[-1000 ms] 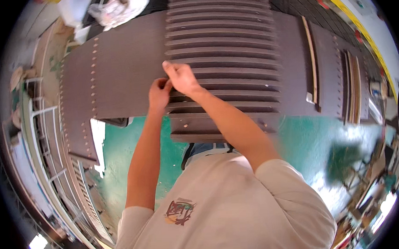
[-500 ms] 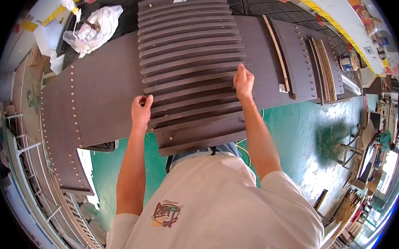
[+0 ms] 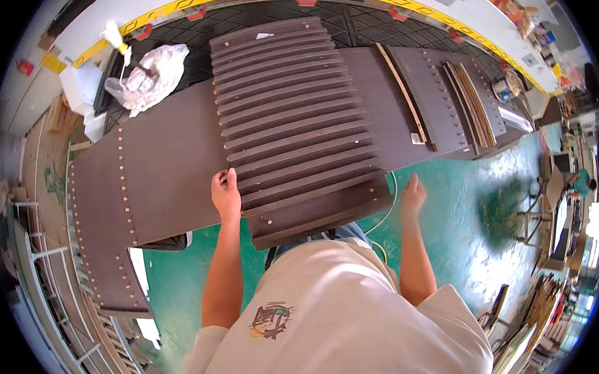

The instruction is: The person inserts thin wooden strips into slots on a large dark panel, then uses a scraper to smooth the surface and a cloth to wipe it. The person stacks the finished panel with others and picks up additional strips.

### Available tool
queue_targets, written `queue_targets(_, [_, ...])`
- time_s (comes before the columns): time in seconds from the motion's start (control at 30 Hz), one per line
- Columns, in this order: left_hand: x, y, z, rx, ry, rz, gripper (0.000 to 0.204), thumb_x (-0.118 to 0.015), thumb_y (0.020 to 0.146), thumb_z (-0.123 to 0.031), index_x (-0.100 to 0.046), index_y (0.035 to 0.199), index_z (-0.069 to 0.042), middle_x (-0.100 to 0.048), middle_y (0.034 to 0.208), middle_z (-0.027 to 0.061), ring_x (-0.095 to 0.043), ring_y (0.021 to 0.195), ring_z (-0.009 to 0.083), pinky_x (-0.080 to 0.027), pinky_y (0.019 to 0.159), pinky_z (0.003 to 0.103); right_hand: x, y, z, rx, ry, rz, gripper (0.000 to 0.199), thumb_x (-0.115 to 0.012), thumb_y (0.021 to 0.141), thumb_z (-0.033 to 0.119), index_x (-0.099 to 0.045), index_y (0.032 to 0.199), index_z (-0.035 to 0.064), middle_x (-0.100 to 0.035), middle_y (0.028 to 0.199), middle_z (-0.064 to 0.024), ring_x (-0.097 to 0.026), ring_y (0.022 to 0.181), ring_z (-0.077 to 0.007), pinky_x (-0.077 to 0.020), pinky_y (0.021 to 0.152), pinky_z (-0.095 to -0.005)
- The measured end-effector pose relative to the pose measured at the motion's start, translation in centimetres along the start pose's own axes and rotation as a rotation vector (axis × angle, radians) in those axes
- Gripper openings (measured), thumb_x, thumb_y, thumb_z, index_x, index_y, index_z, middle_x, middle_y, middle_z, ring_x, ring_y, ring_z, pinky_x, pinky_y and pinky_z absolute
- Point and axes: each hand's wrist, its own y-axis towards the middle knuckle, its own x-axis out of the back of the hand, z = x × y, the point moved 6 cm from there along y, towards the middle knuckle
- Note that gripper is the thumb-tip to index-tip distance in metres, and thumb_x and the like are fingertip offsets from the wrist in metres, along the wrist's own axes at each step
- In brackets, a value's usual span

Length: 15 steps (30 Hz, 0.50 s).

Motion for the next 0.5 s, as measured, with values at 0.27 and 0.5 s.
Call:
queue_targets(0.27, [3.5, -2.8, 2.8, 0.175, -0.321, -0.009, 0.035, -0.067, 0.102, -0.026, -0.059, 0.124, -0.001, -0.066, 0.102, 0.0056, -0.063, 0.084, 0.0117, -0.050, 0.070, 0.025, 2.7, -1.4, -4.5, -0.136, -0.225, 0.148, 0.039, -0.063, 0.103, 0.035, -0.062, 0.080, 0.0043, -0.057, 0.062, -0.0020, -0.051, 0.051, -0.0116, -0.0390, 0.048, -0.0297])
queue_targets(0.5, [5.1, -5.0, 2.6, 0.234, -0.394, 0.051, 0.022, -0.065, 0.101, -0.021, -0.063, 0.111, -0.002, -0.065, 0.084, 0.0056, -0.055, 0.059, 0.0101, -0.046, 0.053, 0.026, 4.1, -3.4, -8.9, -0.349, 0.061, 0.188, 0.037, -0.063, 0.102, 0.043, -0.070, 0.103, 0.0072, -0.054, 0.062, 0.0005, -0.052, 0.052, -0.0125, -0.0379, 0.047, -0.0289])
